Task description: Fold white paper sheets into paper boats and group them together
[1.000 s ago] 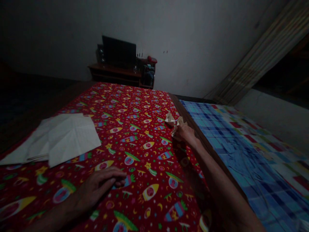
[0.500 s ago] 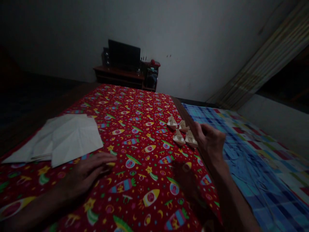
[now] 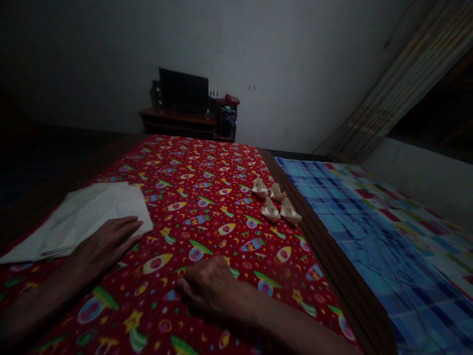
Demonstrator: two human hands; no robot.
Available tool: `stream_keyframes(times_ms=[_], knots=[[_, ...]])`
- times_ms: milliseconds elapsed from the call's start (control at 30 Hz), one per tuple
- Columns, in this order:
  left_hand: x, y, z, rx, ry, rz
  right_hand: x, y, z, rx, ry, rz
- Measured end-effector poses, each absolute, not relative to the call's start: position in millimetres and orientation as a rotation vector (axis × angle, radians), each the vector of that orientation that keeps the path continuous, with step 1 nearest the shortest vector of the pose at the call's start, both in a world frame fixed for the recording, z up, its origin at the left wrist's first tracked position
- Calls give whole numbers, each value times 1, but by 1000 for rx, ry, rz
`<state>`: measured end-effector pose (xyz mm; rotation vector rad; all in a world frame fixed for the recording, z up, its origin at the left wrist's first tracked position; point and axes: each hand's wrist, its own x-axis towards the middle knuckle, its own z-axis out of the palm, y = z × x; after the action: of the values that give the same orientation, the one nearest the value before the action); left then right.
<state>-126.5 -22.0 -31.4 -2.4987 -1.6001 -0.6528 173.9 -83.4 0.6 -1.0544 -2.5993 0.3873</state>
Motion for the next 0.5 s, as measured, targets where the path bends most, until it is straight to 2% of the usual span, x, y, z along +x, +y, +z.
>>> stream_keyframes(times_ms=[333,500], knots=[[-139,-7,-24,-2579,-1631,-599,168,-81,-13,-1031,-2582,319],[-131,-3,-6,-2688,-1742,-495,169,-80,-13,-1008,-2593,323]])
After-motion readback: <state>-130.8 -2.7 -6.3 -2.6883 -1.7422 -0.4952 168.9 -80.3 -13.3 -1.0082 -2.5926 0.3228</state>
